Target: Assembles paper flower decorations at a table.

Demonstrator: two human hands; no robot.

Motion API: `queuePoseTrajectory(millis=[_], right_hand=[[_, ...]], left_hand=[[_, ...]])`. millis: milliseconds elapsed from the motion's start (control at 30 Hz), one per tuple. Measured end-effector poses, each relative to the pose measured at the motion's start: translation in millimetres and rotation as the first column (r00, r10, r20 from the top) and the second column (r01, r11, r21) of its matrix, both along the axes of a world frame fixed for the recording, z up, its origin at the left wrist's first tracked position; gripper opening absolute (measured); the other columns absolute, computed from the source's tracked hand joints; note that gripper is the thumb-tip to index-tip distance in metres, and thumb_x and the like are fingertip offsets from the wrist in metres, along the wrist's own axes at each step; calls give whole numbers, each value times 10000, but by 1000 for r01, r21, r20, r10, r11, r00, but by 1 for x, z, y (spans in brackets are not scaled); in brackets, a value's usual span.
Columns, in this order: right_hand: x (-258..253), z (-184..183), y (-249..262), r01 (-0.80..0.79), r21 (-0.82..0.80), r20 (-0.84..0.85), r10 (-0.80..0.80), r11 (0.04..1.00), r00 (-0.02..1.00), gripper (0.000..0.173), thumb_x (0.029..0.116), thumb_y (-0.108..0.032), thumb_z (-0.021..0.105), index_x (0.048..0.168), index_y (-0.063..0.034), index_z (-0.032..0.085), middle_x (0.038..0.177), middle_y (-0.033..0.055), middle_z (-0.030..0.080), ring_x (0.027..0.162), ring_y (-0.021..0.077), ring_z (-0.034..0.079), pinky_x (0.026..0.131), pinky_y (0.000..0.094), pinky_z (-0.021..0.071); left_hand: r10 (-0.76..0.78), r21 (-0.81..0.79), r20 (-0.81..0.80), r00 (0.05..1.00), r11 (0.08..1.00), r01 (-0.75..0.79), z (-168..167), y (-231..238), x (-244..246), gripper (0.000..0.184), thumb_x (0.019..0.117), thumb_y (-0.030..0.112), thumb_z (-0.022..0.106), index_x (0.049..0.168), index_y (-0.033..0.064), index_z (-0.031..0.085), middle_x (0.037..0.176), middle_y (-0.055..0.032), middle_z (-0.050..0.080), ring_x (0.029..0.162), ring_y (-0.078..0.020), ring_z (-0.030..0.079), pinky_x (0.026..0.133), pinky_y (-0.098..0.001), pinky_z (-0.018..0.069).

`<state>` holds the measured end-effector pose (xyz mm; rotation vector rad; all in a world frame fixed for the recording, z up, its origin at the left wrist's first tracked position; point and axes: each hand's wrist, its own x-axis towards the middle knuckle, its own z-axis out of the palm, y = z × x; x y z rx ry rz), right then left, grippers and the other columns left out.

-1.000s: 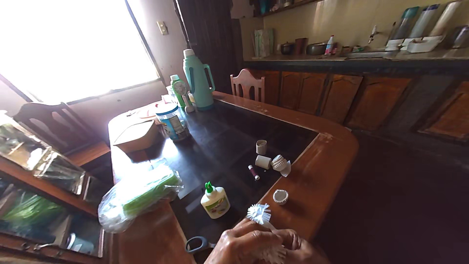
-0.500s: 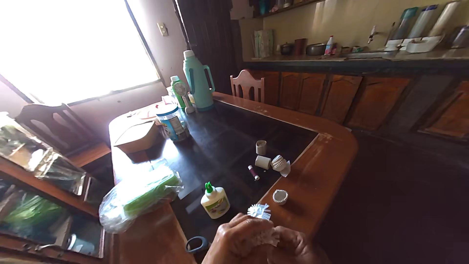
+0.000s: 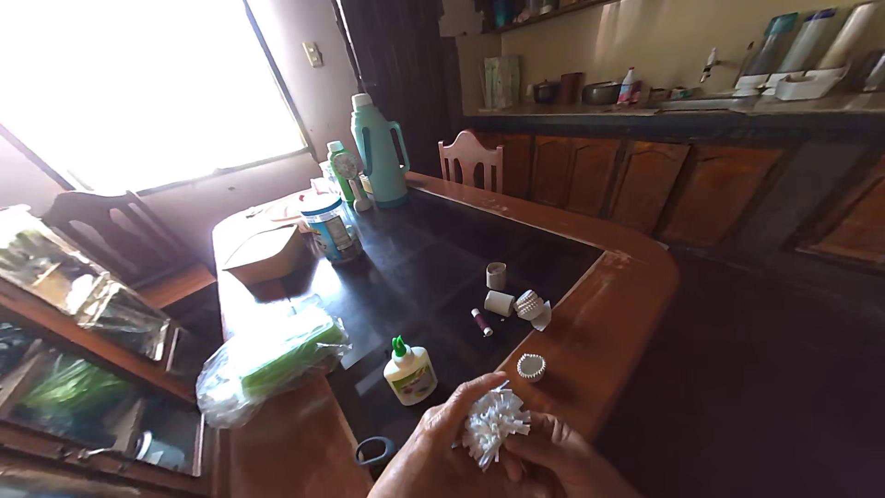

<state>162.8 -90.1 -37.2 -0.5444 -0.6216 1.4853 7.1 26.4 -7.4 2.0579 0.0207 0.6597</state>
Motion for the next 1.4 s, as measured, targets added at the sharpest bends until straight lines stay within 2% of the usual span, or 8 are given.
queuePoseTrajectory(millis=[167, 267, 367, 500, 667, 867, 1233, 1400], right_hand=[[3, -4, 3, -44, 31, -31, 45, 999, 999, 221, 982, -29, 567, 897, -119, 751, 731, -20, 681, 556, -6, 561, 524, 157, 475], [5, -8, 4, -72, 42, -14, 73, 997, 997, 209, 978, -20, 580, 913, -118, 753, 764, 1, 709, 568, -6, 579, 526, 147, 478], [2, -10, 3, -30, 45, 26, 29, 999, 999, 201, 979, -5, 583, 926, -108, 748, 790, 12, 725, 580, -10, 585, 536, 144, 481], [-5, -12, 1, 113, 124, 83, -124, 986, 989, 149, 945, 39, 631, 981, -75, 720, 855, 26, 748, 605, 2, 626, 569, 160, 529], [-10, -11, 2, 303, 151, 124, -322, 941, 939, 93, 874, 3, 756, 927, -73, 750, 776, 1, 740, 583, 0, 635, 544, 163, 542], [-13, -8, 6, 450, 277, 212, -511, 849, 833, 149, 868, 13, 758, 987, -77, 754, 865, -28, 759, 621, -17, 646, 553, 148, 550], [-17, -6, 12, 460, 344, 251, -552, 819, 795, 74, 903, -39, 732, 944, -101, 736, 822, -72, 712, 638, -51, 606, 581, 115, 520], [-14, -8, 11, 390, 304, 194, -457, 869, 868, 103, 922, -17, 696, 952, -110, 732, 810, -62, 718, 659, -39, 612, 609, 128, 515]], left_hand=[[-26, 4, 101, 995, 1000, 26, -1, 0, 0, 606, 866, 68, 795, 1416, 41, 542, 1293, -33, 660, 1124, -40, 654, 969, -232, 564], [4, 33, 152, 988, 999, -9, -2, 4, -2, 428, 895, 70, 764, 1306, 60, 644, 1284, -27, 665, 1168, -62, 638, 979, -240, 559], [53, 31, 166, 985, 998, -59, -2, 5, -4, 344, 901, 55, 753, 1238, 87, 688, 1234, 0, 693, 1113, -46, 663, 926, -224, 580], [160, -1, 185, 970, 987, -162, 0, -2, -3, 325, 882, 32, 759, 1196, 98, 708, 1175, 26, 716, 1031, -27, 687, 863, -201, 596], [198, -19, 219, 955, 980, -199, -1, -7, 2, 309, 897, 42, 750, 1195, 108, 703, 1173, 53, 721, 1035, -24, 690, 885, -210, 595], [284, -35, 273, 919, 958, -286, -2, -17, 8, 323, 870, 27, 772, 1176, 107, 710, 1150, 41, 729, 1011, -37, 700, 869, -212, 601], [365, 40, 312, 877, 918, -396, -1, -22, 10, 245, 883, 61, 766, 1121, 82, 714, 1111, 24, 735, 1006, -34, 700, 867, -200, 596], [358, -2, 302, 883, 927, -375, 0, -23, 11, 255, 901, 93, 756, 1150, 71, 701, 1101, 17, 734, 967, -32, 704, 825, -202, 606]])
